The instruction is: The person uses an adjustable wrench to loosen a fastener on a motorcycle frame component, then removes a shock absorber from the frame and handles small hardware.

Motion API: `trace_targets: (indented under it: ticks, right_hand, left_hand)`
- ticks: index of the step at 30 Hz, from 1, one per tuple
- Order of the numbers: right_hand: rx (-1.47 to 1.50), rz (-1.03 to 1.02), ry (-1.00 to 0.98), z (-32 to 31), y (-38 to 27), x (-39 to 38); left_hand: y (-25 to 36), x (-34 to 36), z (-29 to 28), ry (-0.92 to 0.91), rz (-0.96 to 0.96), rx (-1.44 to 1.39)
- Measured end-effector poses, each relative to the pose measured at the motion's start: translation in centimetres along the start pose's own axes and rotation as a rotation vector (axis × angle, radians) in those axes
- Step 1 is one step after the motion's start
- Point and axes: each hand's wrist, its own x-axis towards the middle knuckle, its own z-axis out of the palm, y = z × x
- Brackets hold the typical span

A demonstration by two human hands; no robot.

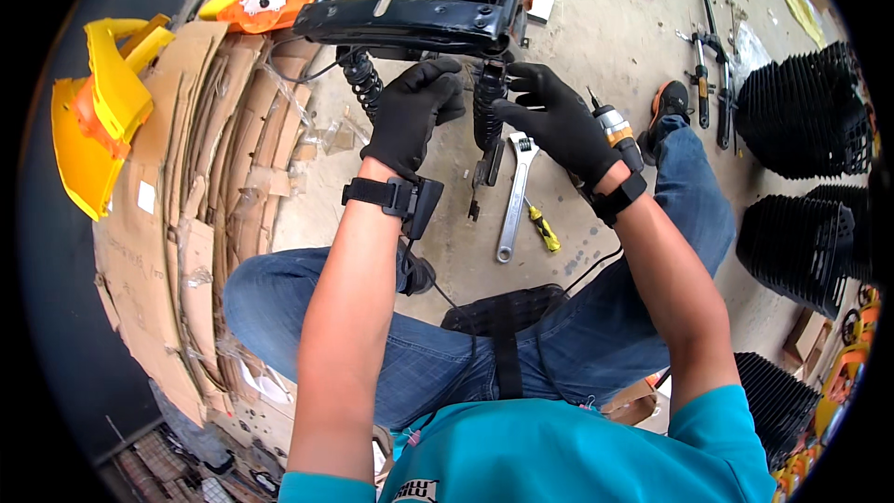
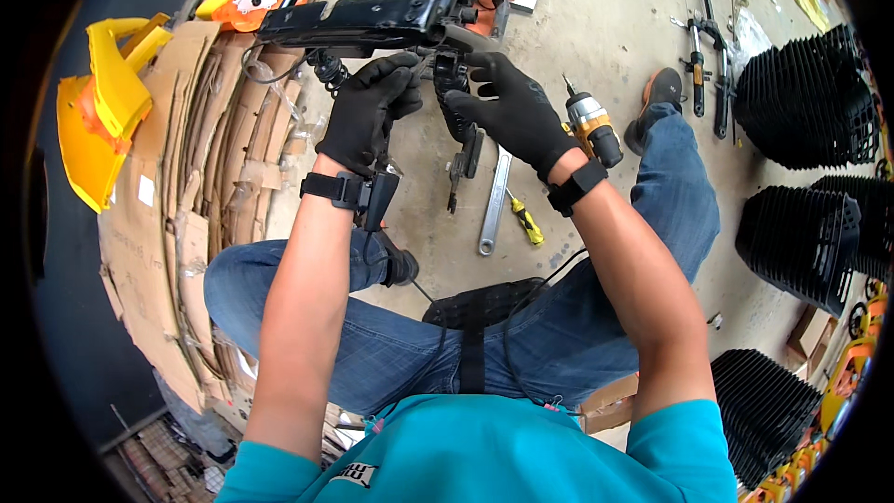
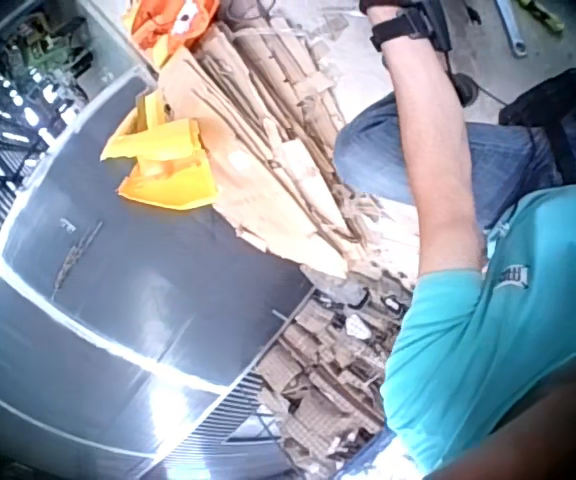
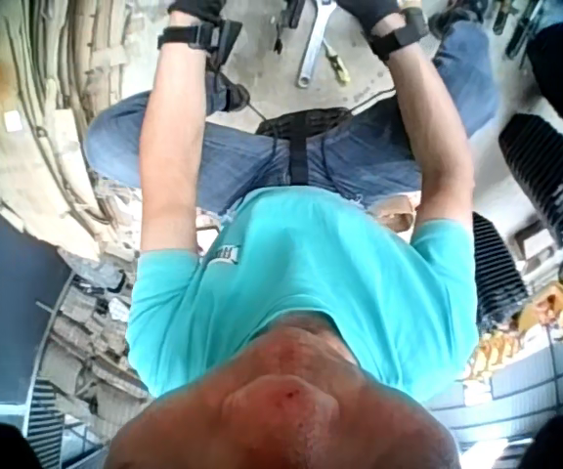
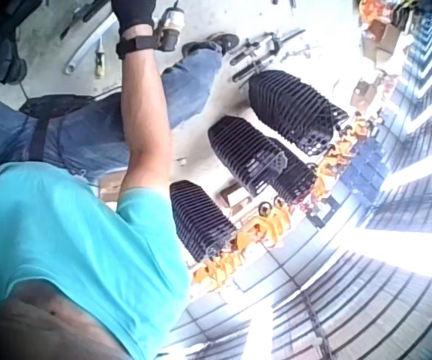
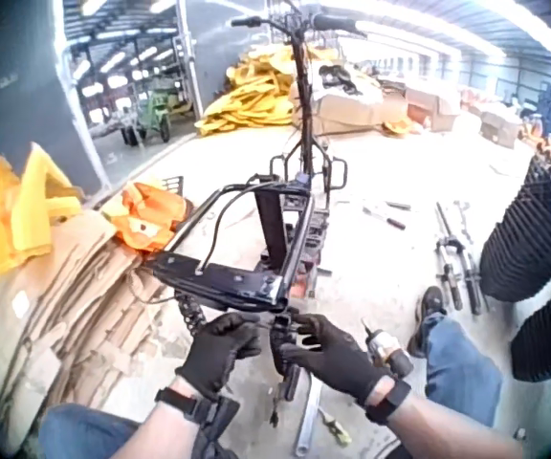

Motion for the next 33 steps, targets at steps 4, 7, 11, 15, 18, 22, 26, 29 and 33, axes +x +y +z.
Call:
trace_targets:
  ticks: [4,7,11,15,18,22,26,29,33]
  right_hand:
    - [0.084,-0.014,-0.026,0.1,-0.2,0.1]
    - [0.059,-0.013,-0.01,0.0,0.0,0.1]
    - [0.101,-0.005,0.012,0.2,-0.5,0.0]
    - [0.13,-0.033,0.04,0.4,-0.4,0.2]
    - [0.143,-0.028,0.04,0.5,0.0,0.2]
    - [0.133,0.009,0.042,0.8,0.2,0.3]
    - [0.143,0.017,0.041,0.9,0.4,0.3]
    - [0.09,0.034,0.021,1.1,-0.2,0.1]
    - [0.021,0.026,-0.021,1.3,0.9,0.4]
  left_hand:
    - [-0.5,0.4,0.1,-0.014,0.034,0.033]
    - [-0.6,0.9,-0.1,-0.053,0.04,0.034]
    - [-0.6,1.2,0.2,-0.1,0.071,0.027]
    - [-1.1,1.3,0.6,-0.135,0.047,-0.065]
    - [-1.5,1.2,1.0,-0.094,0.046,-0.202]
    - [-1.9,1.4,1.1,-0.134,0.038,-0.289]
    - [-1.6,1.5,1.1,-0.149,0.093,-0.079]
    - [-1.6,1.8,0.7,-0.123,0.162,0.145]
    - [-1.5,2.1,0.3,-0.112,0.195,0.318]
